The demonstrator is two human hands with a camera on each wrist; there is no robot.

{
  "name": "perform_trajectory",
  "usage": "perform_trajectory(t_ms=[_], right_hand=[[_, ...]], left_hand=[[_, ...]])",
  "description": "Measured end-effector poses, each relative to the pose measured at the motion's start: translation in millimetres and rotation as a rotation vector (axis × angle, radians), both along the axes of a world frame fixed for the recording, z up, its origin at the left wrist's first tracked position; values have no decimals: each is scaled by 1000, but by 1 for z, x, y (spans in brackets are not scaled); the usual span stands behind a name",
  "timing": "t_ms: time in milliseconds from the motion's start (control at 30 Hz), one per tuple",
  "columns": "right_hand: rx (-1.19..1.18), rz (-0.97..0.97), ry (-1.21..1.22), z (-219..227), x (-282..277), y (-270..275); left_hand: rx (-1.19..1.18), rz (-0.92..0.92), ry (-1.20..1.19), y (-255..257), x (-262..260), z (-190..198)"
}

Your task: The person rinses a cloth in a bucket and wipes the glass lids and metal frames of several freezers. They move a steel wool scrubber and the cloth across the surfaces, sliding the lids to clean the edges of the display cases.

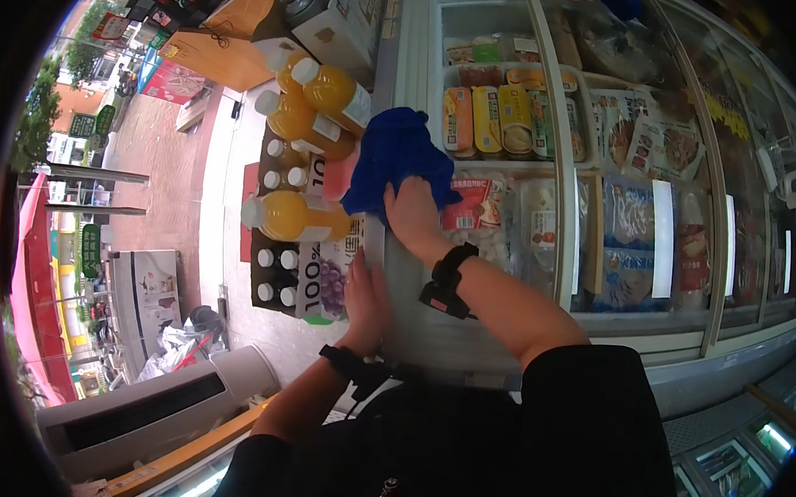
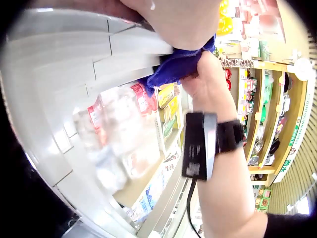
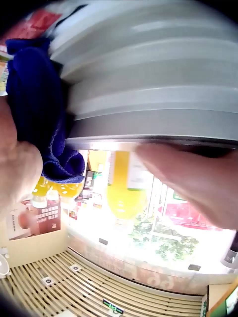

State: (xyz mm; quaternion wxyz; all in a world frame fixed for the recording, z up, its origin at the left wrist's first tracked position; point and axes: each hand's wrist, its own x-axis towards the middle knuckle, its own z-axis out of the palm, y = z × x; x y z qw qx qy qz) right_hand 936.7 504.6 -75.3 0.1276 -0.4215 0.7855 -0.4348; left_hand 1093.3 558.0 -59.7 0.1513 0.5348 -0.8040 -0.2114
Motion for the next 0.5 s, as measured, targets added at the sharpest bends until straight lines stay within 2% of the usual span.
perform_trajectory(t_ms=[67, 100, 167, 200, 267, 300, 367, 400, 433, 467, 500], right_hand=[[140, 90, -71, 9, 23, 38], [142, 87, -66, 12, 33, 53], [115, 135, -202, 17, 49, 82], [125, 136, -201, 18, 50, 92], [378, 329, -354, 23, 42, 106], [372, 402, -395, 29, 32, 111], [494, 341, -735, 45, 6, 100], [473, 274, -521, 72, -9, 90], [362, 185, -574, 39, -29, 65], [125, 136, -812, 43, -45, 45], [20, 114, -778, 29, -72, 12]], left_hand=[[71, 18, 168, -4, 6, -2], [73, 15, 173, -8, 9, -7], [252, -14, 580, -10, 15, -16], [260, -9, 581, -3, 14, -9], [568, 208, 1028, 7, 7, 14], [463, 147, 900, 1, 18, -5], [411, 114, 852, 1, 21, 2], [362, 81, 798, -1, 21, 7], [324, 135, 705, 1, 20, 8], [280, 118, 646, 4, 22, 2], [195, 91, 567, 5, 20, 0]])
